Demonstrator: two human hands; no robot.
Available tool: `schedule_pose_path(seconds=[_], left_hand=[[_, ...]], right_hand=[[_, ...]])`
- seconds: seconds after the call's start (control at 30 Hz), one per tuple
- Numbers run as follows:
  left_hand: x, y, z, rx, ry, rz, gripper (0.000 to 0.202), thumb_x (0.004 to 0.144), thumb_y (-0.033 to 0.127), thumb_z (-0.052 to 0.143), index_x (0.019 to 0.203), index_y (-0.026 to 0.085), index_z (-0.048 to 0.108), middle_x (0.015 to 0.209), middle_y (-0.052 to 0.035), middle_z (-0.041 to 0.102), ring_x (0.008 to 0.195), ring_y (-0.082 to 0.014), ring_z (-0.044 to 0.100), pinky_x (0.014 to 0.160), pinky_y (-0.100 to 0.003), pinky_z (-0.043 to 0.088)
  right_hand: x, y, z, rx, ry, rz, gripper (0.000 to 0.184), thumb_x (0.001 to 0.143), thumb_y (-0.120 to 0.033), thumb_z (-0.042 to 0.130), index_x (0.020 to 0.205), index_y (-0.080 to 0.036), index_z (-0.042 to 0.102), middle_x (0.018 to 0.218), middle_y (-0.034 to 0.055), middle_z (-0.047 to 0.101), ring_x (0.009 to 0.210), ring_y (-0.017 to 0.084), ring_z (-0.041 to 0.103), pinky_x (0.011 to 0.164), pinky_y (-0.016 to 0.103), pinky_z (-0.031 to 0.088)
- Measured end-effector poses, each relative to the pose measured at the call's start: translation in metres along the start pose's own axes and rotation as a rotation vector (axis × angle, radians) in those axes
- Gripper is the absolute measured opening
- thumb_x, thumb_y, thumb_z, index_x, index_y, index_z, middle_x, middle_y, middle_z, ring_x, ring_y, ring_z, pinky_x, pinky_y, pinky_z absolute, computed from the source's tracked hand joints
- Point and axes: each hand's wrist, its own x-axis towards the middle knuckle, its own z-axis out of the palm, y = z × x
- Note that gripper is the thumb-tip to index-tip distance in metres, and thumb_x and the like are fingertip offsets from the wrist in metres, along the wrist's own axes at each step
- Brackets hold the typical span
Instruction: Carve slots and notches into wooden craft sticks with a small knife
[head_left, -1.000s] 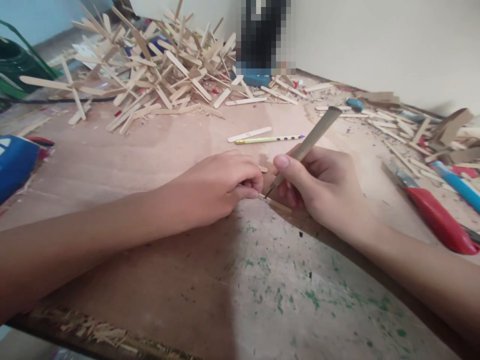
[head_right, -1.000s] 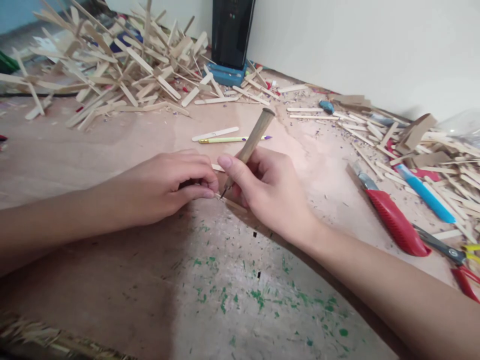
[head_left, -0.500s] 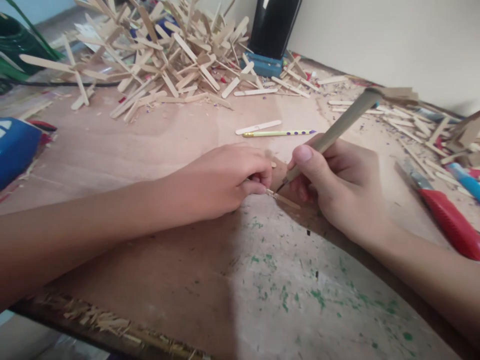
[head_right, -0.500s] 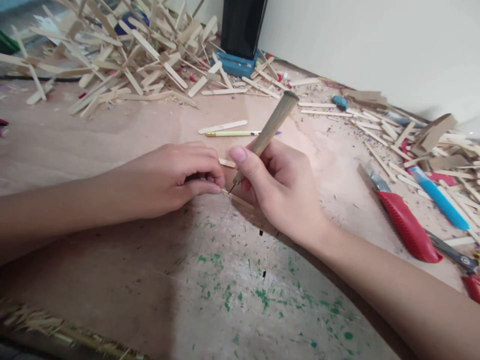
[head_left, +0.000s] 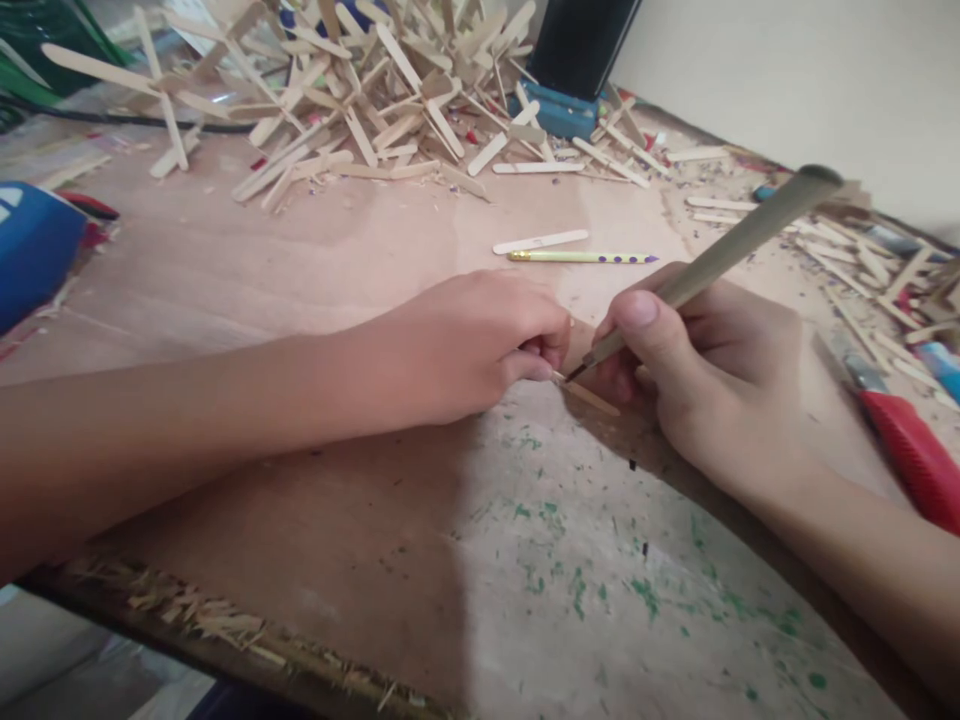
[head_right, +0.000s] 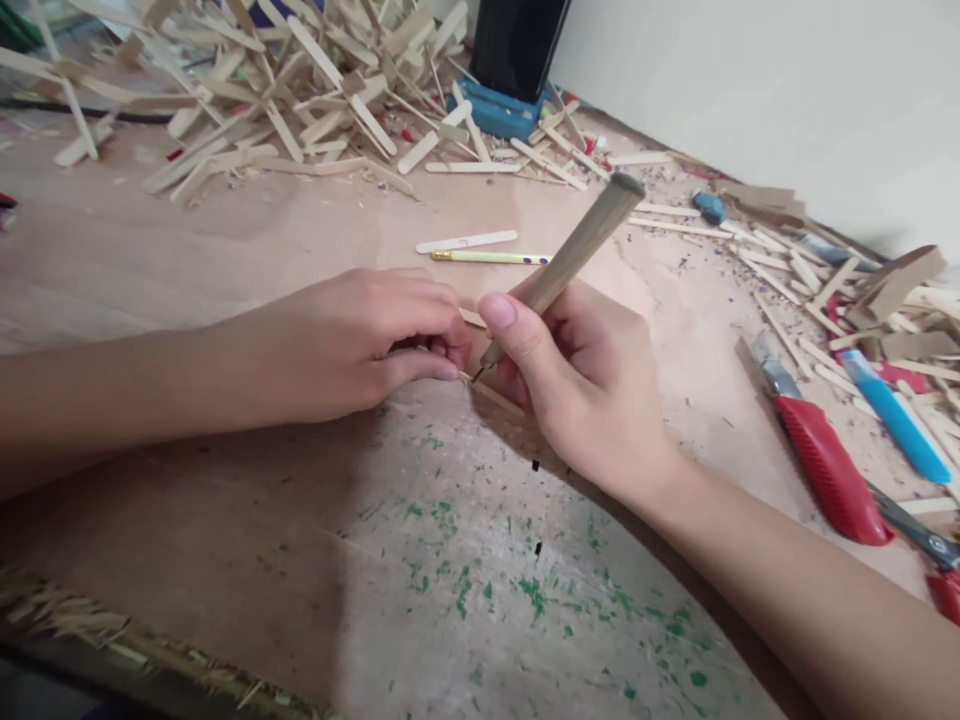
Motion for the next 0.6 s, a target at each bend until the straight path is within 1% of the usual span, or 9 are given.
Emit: schedule_pose_path(seconds=[0.07, 0.17, 0.27, 0.33, 0.4, 0.47, 0.53, 0.6], left_hand=[[0.0, 0.0, 0.001, 0.009, 0.003, -0.005, 0.011, 0.097, 0.012, 0.069, 0.09, 0.019, 0.073, 0.098, -0.0008, 0.076, 0.099, -0.0189, 0.067, 0.091, -0.032, 0.046], [0.001, 0.002, 0.001, 0.018, 0.001, -0.014, 0.011, 0.096, 0.011, 0.069, 0.09, 0.019, 0.074, 0.097, -0.0004, 0.076, 0.1, -0.0195, 0.067, 0.093, -0.033, 0.045], [0.001, 0.004, -0.001, 0.016, 0.001, -0.026, 0.012, 0.095, 0.01, 0.069, 0.089, 0.019, 0.073, 0.098, -0.0009, 0.076, 0.1, -0.0199, 0.067, 0.092, -0.033, 0.045], [0.001, 0.005, -0.005, 0.01, -0.022, -0.033, 0.012, 0.094, 0.01, 0.07, 0.087, 0.019, 0.073, 0.096, -0.0009, 0.076, 0.097, -0.0194, 0.067, 0.087, -0.032, 0.045], [0.0, 0.005, -0.009, -0.011, -0.067, -0.027, 0.014, 0.096, 0.012, 0.069, 0.086, 0.019, 0.074, 0.093, -0.0003, 0.076, 0.092, -0.0183, 0.067, 0.083, -0.031, 0.045], [-0.001, 0.005, -0.012, -0.021, -0.087, -0.011, 0.019, 0.098, 0.011, 0.064, 0.088, 0.02, 0.076, 0.092, 0.0001, 0.076, 0.09, -0.017, 0.068, 0.083, -0.031, 0.046], [-0.003, 0.004, -0.013, 0.004, -0.055, 0.019, 0.027, 0.101, 0.01, 0.056, 0.091, 0.02, 0.079, 0.093, -0.0004, 0.076, 0.088, -0.016, 0.067, 0.085, -0.031, 0.047], [-0.003, 0.002, -0.013, 0.015, -0.042, 0.076, 0.027, 0.101, 0.012, 0.057, 0.089, 0.021, 0.08, 0.092, -0.001, 0.077, 0.085, -0.0157, 0.067, 0.082, -0.031, 0.047]], right_hand=[[-0.001, -0.001, 0.0, -0.01, 0.015, -0.013, 0.039, 0.109, -0.045, 0.068, 0.077, -0.023, 0.063, 0.058, -0.0035, 0.06, 0.049, 0.01, 0.05, 0.044, 0.029, 0.032], [-0.001, -0.003, 0.001, -0.008, 0.031, -0.015, 0.036, 0.108, -0.043, 0.069, 0.078, -0.024, 0.064, 0.058, -0.0033, 0.06, 0.049, 0.011, 0.05, 0.045, 0.029, 0.033], [0.0, -0.005, 0.0, -0.01, 0.009, -0.013, 0.032, 0.106, -0.043, 0.071, 0.08, -0.024, 0.067, 0.061, -0.0032, 0.062, 0.05, 0.011, 0.05, 0.048, 0.03, 0.038], [-0.001, -0.006, -0.001, -0.019, 0.031, -0.013, 0.032, 0.105, -0.043, 0.073, 0.08, -0.024, 0.067, 0.06, -0.0031, 0.061, 0.051, 0.012, 0.05, 0.05, 0.03, 0.042], [-0.001, -0.008, -0.003, -0.032, 0.085, -0.01, 0.031, 0.103, -0.043, 0.075, 0.079, -0.026, 0.068, 0.063, -0.0017, 0.062, 0.055, 0.014, 0.053, 0.054, 0.031, 0.047], [-0.002, -0.009, -0.004, -0.037, 0.121, -0.014, 0.03, 0.102, -0.039, 0.076, 0.076, -0.026, 0.069, 0.069, 0.0007, 0.068, 0.062, 0.016, 0.061, 0.06, 0.033, 0.052], [-0.001, -0.009, -0.004, -0.037, 0.126, -0.023, 0.027, 0.1, -0.032, 0.078, 0.075, -0.026, 0.069, 0.078, 0.0023, 0.074, 0.069, 0.017, 0.068, 0.065, 0.033, 0.056], [0.0, -0.008, -0.005, 0.004, 0.148, -0.019, 0.019, 0.096, -0.026, 0.079, 0.079, -0.025, 0.072, 0.083, 0.0021, 0.077, 0.073, 0.017, 0.071, 0.068, 0.033, 0.058]])
